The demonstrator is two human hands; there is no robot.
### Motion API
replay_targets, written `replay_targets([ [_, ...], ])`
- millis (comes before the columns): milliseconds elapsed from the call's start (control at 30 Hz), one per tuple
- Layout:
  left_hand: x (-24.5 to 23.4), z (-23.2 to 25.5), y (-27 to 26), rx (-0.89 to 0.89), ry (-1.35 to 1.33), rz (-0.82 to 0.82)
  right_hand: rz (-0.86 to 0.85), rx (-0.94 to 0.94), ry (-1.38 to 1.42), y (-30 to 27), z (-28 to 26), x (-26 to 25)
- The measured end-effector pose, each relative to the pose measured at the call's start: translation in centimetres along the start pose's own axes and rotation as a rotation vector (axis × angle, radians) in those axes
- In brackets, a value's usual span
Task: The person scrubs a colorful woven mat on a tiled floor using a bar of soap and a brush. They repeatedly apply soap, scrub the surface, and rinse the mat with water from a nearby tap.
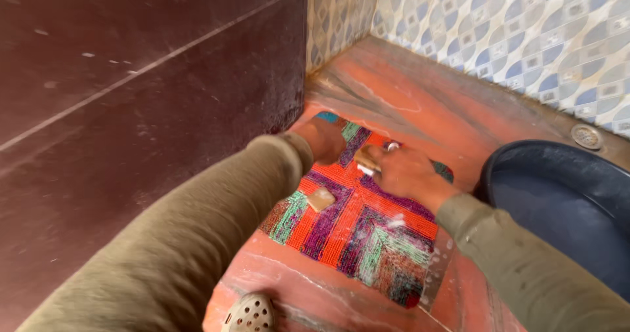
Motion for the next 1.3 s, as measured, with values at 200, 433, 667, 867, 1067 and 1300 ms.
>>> replay_targets([
  [200, 13.8, 2.9, 6.2, 0.002, -0.033, 0.009, -0.207, 0.009, 0.074, 4.1, 2.0, 9.8],
  [433, 28.0, 6.2, 4.0, -0.518, -0.865, 0.154, -0.348, 0.035, 0.298, 8.4, 3.7, 20.4],
  [667, 27.8, 8.4, 4.4, -0.69, -0.864, 0.588, -0.037, -0.489, 0.285, 6.7, -3.2, 24.8],
  [867, 26.7, 7.9, 3.7, -0.627, -0.805, 0.559, -0.088, -0.027, 0.156, 16.5, 8.2, 25.1],
  [1067, 26.2, 7.4, 4.0, -0.611, -0.844, 0.595, -0.231, -0.303, 0.07, 12.7, 2.6, 30.9],
  [1300, 27.5, 8.4, 3.2, -0.584, -0.825, 0.709, 0.276, -0.807, 0.296, 8.5, -1.4, 26.1],
])
Point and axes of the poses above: each hand's wrist, its own y-axis towards the middle knuckle, its own x-axis out of the palm, z = x × y, the point moved 8 cm from there along y, towards the middle knuckle, and after that the axes turned 12 degrees about -z, right-handed, at the moved point
